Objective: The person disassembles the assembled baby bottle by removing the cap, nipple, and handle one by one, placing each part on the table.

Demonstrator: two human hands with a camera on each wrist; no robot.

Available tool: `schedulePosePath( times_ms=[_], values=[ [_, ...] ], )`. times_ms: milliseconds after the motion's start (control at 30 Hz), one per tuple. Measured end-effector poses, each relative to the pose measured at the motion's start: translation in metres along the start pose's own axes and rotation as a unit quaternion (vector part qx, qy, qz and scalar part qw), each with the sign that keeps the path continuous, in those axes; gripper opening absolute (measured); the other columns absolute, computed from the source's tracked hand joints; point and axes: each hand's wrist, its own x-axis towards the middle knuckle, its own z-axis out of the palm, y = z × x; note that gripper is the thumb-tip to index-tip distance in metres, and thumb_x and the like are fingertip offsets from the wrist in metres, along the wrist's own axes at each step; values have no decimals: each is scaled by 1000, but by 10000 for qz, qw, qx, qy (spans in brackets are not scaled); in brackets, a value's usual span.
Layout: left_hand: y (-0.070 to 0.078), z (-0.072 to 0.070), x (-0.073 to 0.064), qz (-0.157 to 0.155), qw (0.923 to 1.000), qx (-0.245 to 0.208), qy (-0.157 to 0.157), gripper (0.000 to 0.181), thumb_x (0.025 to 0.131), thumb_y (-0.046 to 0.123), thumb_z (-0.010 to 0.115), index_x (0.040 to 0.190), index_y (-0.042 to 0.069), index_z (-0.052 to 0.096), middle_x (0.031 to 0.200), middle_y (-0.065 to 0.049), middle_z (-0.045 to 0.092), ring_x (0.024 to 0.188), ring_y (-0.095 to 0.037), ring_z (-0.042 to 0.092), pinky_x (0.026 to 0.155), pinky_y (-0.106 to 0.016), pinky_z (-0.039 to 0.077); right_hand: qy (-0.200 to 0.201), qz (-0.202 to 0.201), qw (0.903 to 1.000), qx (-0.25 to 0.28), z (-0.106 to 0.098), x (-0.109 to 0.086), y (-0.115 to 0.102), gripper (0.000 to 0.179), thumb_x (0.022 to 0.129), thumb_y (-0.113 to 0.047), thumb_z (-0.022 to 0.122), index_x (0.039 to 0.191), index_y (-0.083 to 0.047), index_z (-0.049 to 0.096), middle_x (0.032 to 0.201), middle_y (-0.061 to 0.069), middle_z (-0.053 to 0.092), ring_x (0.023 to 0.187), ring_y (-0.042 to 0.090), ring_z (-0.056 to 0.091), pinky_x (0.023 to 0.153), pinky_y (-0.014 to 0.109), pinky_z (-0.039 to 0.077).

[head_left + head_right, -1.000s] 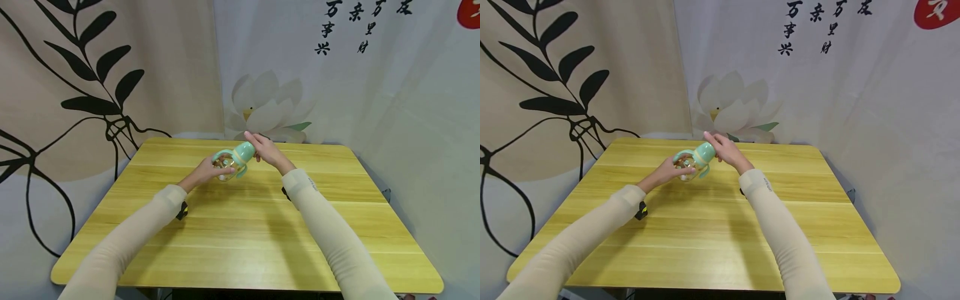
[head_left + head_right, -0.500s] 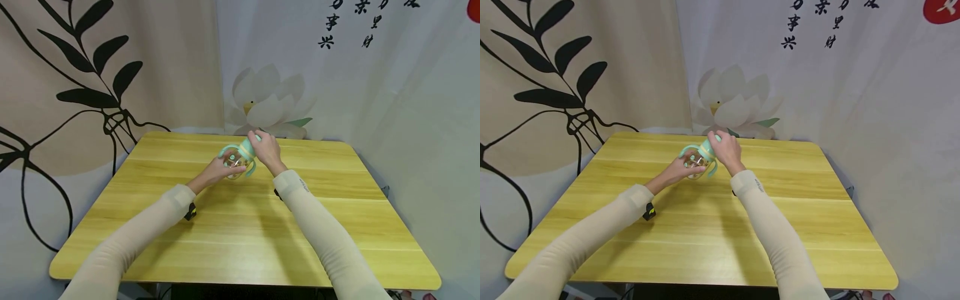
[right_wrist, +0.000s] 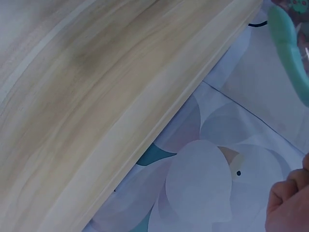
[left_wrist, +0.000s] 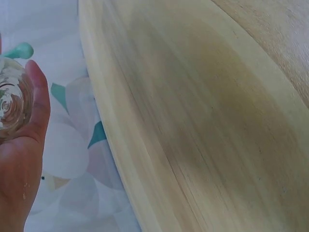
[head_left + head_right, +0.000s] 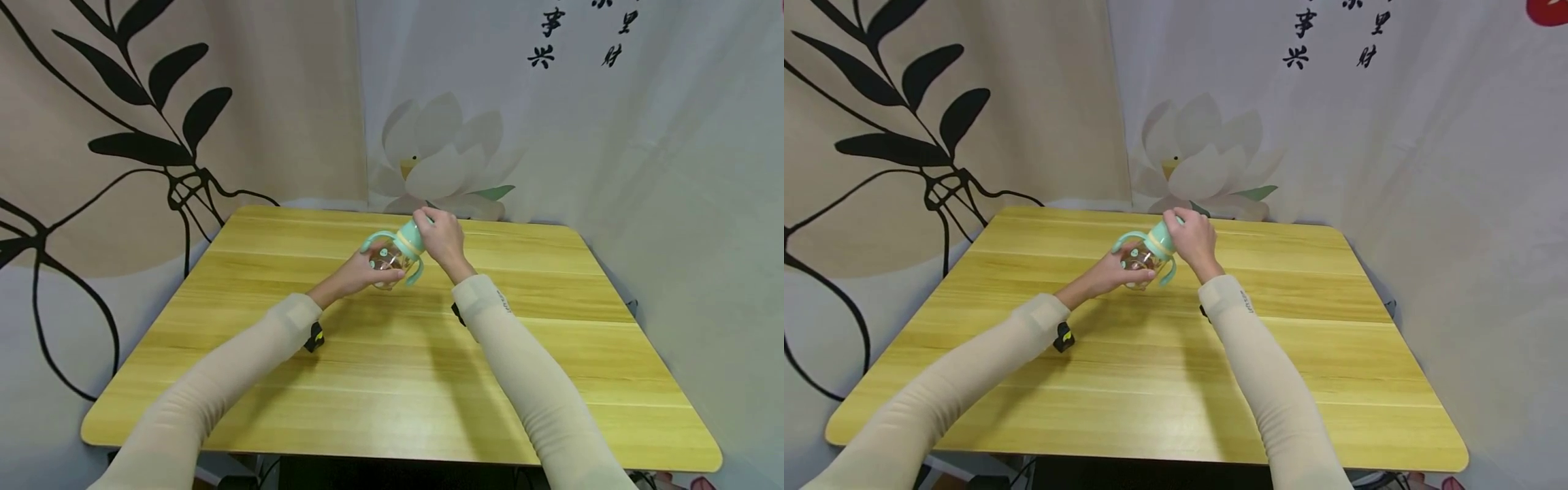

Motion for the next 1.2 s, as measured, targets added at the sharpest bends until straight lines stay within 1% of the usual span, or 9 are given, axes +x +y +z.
schedulePosePath(
  times_ms=[33, 233, 400, 533, 633, 800, 967, 1033, 1200],
  values=[
    [1, -1, 0, 13, 10000, 13, -16, 42, 97, 23, 77, 136, 15, 62, 123, -12, 67, 108, -28, 64, 79, -39, 63, 16, -31, 10000, 44, 0, 0, 0, 45, 101, -41, 45, 67, -12, 50, 57, -1, 40, 51, 15, 33, 51, 30, 31],
    [-1, -4, -2, -80, 9997, -45, -234, 46, 97, 31, 76, 139, 18, 61, 129, -10, 66, 113, -27, 64, 88, -39, 60, 61, -94, 9989, 460, 3, -3, 3, 46, 101, -40, 47, 73, -8, 64, 54, -3, 42, 49, 15, 35, 51, 29, 33],
    [-9, -5, -9, -256, 9986, -225, -411, 52, 98, 37, 76, 143, 18, 58, 134, -10, 64, 118, -28, 65, 95, -45, 60, -44, -39, 9958, 917, 10, -7, 10, 45, 102, -37, 49, 62, -16, 47, 53, -4, 37, 49, 13, 32, 50, 27, 31],
    [-10, -4, -13, -366, 9970, -431, -522, 62, 97, 43, 74, 148, 17, 52, 132, -14, 63, 114, -29, 67, 92, -47, 62, -36, 155, 9826, 1851, 11, -7, 12, 46, 102, -32, 49, 59, -19, 41, 52, -6, 38, 48, 10, 33, 48, 24, 34],
    [-6, -4, -10, -211, 9983, -352, -418, 65, 96, 47, 74, 149, 17, 52, 130, -15, 64, 112, -29, 66, 90, -46, 61, 67, 170, 9738, 2266, 8, -2, 11, 45, 103, -29, 48, 60, -18, 41, 53, -7, 39, 47, 8, 34, 47, 22, 35],
    [-2, -11, -4, -150, 9993, -169, -312, 64, 95, 49, 73, 149, 20, 54, 135, -12, 64, 122, -31, 64, 97, -47, 59, 238, 153, 9706, 2392, -1, 8, 12, 43, 107, -29, 44, 66, -16, 48, 59, -6, 44, 50, 9, 38, 48, 21, 38],
    [-3, -24, -8, -289, 9989, -312, -182, 62, 97, 42, 73, 150, 17, 53, 143, -13, 61, 135, -32, 57, 105, -52, 55, 627, 405, 9683, 2385, -24, 19, 24, 33, 110, -41, 49, 95, -16, 62, 80, -5, 55, 68, 13, 49, 61, 26, 46],
    [-3, -28, -10, -294, 9990, -300, -142, 59, 98, 39, 73, 149, 16, 55, 143, -14, 62, 135, -32, 57, 106, -52, 55, 708, 554, 9715, 2193, -34, 23, 35, 32, 108, -46, 55, 107, -15, 61, 83, -4, 57, 72, 13, 50, 65, 28, 47],
    [2, -32, -15, -270, 9996, -44, -110, 57, 98, 35, 74, 149, 20, 53, 140, -11, 62, 131, -29, 59, 105, -48, 55, 558, 883, 9874, 1187, -54, 26, 72, 54, 101, -53, 67, 126, -7, 54, 95, 0, 61, 86, 15, 57, 78, 29, 50]
  ],
)
